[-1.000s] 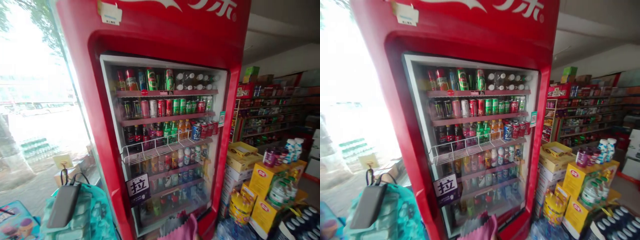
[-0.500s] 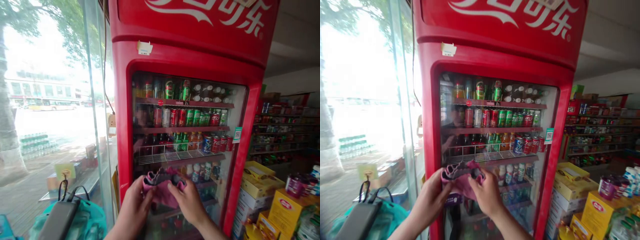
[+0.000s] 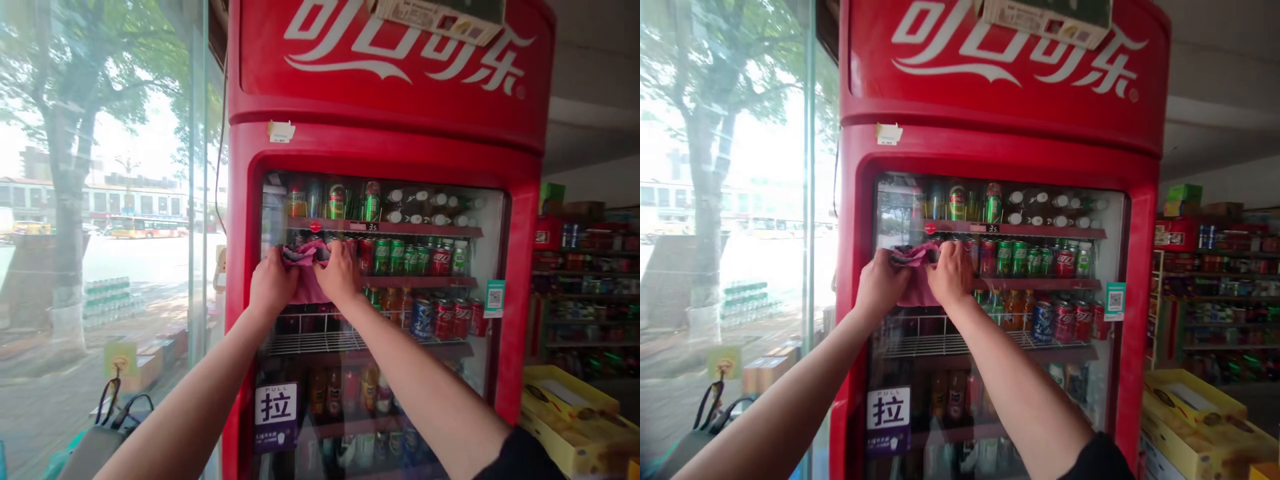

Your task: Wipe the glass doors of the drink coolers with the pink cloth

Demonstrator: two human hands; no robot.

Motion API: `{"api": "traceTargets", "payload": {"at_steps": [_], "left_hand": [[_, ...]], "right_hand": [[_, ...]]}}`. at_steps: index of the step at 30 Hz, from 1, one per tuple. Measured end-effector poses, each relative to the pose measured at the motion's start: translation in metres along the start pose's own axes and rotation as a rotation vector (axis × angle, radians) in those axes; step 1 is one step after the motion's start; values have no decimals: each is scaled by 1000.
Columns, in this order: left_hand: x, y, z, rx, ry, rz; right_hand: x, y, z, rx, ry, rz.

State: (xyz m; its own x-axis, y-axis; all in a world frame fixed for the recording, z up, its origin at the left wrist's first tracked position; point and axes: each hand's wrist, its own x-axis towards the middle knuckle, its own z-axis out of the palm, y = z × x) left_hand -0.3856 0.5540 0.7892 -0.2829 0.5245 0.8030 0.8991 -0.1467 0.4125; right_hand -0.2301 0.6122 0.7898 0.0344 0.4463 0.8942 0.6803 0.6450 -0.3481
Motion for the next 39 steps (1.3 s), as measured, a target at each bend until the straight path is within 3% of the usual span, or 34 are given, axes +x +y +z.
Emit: {"api": "traceTargets", "payload": {"at_steps": [2,6,11,13,16,18,24,28,33,39], "left_hand": [[3,3,6,3,35,-52],[7,7,10,18,63,-119],[16,11,7,46,53,-170],[18,12,5,51,48,-178],[21,12,1,45,34,-178],[23,10,-1,34,14,-178],[30,-1,-11,-37,-10,-132],[3,-10,-17,-72,132,-30],[-52,-30,-8,-40,258,163],[-73,-51,3,34,366,369]], "right_hand": [[3,5,-3,-87,43,-87],[-6,14,-13,-277,100,-423],[-52,16,-10,-154,49,-826],[-70,11,-2,-106,47,-904],[-84,0,9,-67,41,-966],[-78,-5,15,-42,34,-996],[-21,12,35,-80,91,-834],[-20,25,48,-171,-17,-805],[-39,0,62,-234,-107,-669],[-16,-33,83,-236,-148,-861]]}}
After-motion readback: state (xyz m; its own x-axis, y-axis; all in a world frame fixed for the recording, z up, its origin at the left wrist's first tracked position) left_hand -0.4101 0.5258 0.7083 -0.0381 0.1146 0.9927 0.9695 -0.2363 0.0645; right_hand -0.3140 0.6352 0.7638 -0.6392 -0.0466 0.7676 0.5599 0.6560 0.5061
